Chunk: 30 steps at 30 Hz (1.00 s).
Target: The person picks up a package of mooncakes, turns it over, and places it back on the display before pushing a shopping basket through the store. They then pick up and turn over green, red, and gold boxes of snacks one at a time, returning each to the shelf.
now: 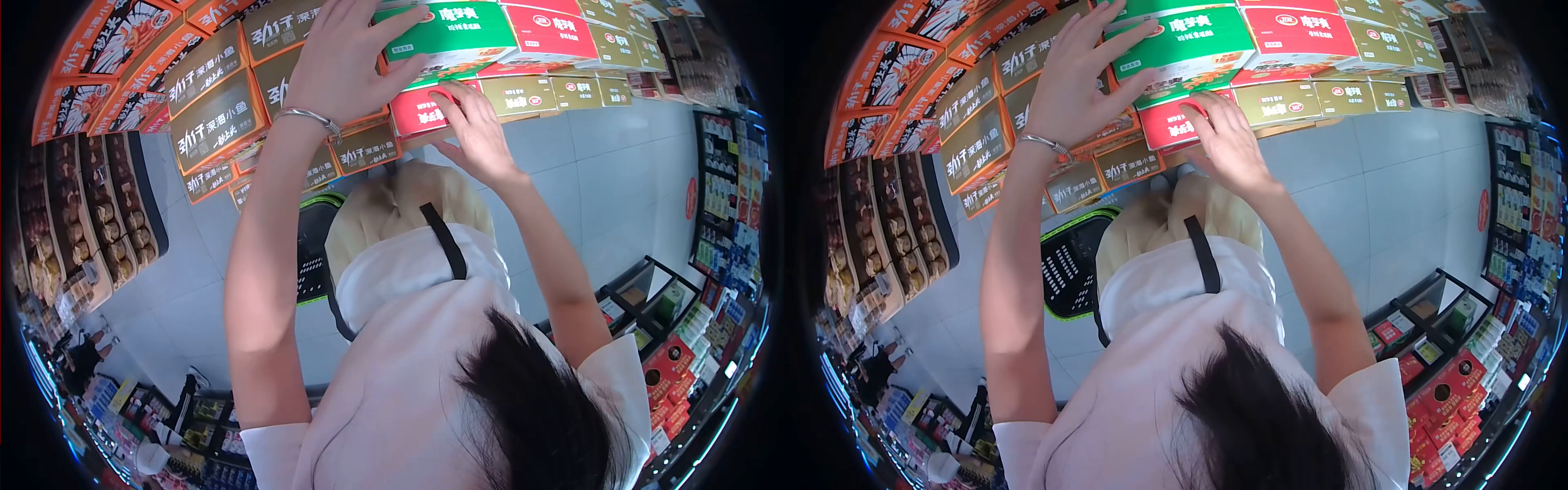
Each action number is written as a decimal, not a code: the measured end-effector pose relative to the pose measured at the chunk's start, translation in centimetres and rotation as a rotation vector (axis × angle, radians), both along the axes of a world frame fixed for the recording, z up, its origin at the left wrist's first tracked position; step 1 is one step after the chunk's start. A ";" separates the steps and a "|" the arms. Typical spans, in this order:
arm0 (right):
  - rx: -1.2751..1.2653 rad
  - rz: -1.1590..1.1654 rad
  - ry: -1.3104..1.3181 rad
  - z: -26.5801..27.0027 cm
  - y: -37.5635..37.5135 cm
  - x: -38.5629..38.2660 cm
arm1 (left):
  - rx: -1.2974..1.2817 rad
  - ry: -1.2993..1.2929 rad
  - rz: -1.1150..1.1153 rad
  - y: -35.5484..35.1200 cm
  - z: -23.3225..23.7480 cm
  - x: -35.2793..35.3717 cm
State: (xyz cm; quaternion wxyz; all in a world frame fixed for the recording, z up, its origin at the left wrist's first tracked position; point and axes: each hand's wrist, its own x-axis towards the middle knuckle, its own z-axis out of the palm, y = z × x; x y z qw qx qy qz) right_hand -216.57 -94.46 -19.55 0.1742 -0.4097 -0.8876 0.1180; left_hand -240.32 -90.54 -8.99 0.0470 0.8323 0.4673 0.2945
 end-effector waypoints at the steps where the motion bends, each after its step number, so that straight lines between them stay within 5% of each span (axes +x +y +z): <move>1: 0.001 0.000 0.000 -0.1 0.2 -0.2 | -0.003 -0.006 0.006 0.0 -0.1 0.0; 20: 0.063 0.015 -0.001 1.9 -0.6 -0.4 | -0.036 0.003 -0.023 0.3 -0.2 0.0; 23: 0.105 -0.033 0.044 2.5 -2.6 0.1 | 0.272 0.003 -0.052 0.7 -1.3 -0.1; 25: 0.145 -0.044 0.058 3.5 -4.6 1.1 | 0.047 0.073 0.016 0.7 -1.9 -0.3; 30: 0.318 -0.123 0.197 4.7 -9.1 3.8 | 0.068 0.079 0.025 0.7 -1.9 -0.1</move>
